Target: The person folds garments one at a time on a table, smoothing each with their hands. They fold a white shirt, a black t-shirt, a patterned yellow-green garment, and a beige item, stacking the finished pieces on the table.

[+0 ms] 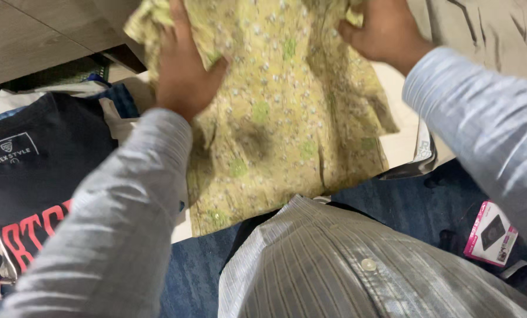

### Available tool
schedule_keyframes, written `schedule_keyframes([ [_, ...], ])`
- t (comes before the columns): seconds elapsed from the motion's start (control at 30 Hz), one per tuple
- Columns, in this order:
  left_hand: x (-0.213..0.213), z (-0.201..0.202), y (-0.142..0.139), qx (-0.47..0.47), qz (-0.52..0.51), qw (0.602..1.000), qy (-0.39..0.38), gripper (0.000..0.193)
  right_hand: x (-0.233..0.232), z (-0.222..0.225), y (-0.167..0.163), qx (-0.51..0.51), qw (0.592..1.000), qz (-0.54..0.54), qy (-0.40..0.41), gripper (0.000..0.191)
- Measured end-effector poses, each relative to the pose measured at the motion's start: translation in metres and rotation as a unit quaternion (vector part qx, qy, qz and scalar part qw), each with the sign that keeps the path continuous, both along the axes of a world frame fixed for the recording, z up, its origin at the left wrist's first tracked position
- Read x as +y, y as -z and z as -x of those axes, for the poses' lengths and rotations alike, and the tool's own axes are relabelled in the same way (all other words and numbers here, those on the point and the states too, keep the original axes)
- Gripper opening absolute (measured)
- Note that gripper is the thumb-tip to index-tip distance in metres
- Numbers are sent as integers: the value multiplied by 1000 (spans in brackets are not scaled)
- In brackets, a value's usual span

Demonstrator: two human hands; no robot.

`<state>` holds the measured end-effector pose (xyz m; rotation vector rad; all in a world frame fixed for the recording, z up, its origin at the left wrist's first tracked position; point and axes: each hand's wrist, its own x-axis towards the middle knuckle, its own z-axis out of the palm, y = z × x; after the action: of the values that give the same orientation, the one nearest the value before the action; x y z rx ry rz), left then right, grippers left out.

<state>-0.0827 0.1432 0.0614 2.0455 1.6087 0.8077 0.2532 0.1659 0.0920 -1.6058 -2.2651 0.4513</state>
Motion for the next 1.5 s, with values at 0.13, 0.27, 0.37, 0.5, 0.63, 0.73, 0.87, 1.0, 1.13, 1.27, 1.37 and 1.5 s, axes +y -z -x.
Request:
schedule_keyframes([
  [0.13, -104, -26, 35, 18, 93, 995, -40, 104, -86, 1, 38, 67, 994, -35, 75, 74],
  [0.27, -188, -34, 58, 118, 144, 982, -13, 74, -164, -7, 63, -30, 986, 55, 156, 76],
  [0.37, -207, -27, 73, 143, 271, 951, -39, 82, -192, -14, 83, -99, 991, -1, 90, 84],
  [0.5, -203, -21, 87, 164, 266, 945, -92, 80, -187, -36, 102, -38, 993, -16, 109, 42],
  [0.63, -187, -10, 88, 102, 319, 926, -176, 86, -149, -69, 97, 26, 986, 25, 162, 17],
  [0.73, -168, 1, 84, 86, 297, 926, -217, 86, -119, -88, 75, 31, 979, -3, 200, 14],
  [0.87, -148, 9, 69, 203, 81, 952, -213, 90, -95, -98, 46, -20, 971, -186, 147, 24],
  [1.0, -156, -5, 55, 272, 37, 947, -169, 59, -110, -78, 43, -94, 928, -341, 118, 17],
  [1.13, -194, -28, 62, 60, 283, 939, -183, 42, -144, -55, 68, 131, 968, 162, 139, 13],
  [1.27, -227, -26, 87, 20, 240, 925, -294, 42, -178, -60, 99, 129, 969, 189, 99, 21],
  [1.37, -234, -12, 105, 108, 189, 903, -370, 51, -183, -80, 110, 94, 981, 108, 132, 23],
  [1.5, -231, -7, 119, 113, 233, 875, -409, 65, -177, -97, 106, -37, 986, -34, 160, 29],
])
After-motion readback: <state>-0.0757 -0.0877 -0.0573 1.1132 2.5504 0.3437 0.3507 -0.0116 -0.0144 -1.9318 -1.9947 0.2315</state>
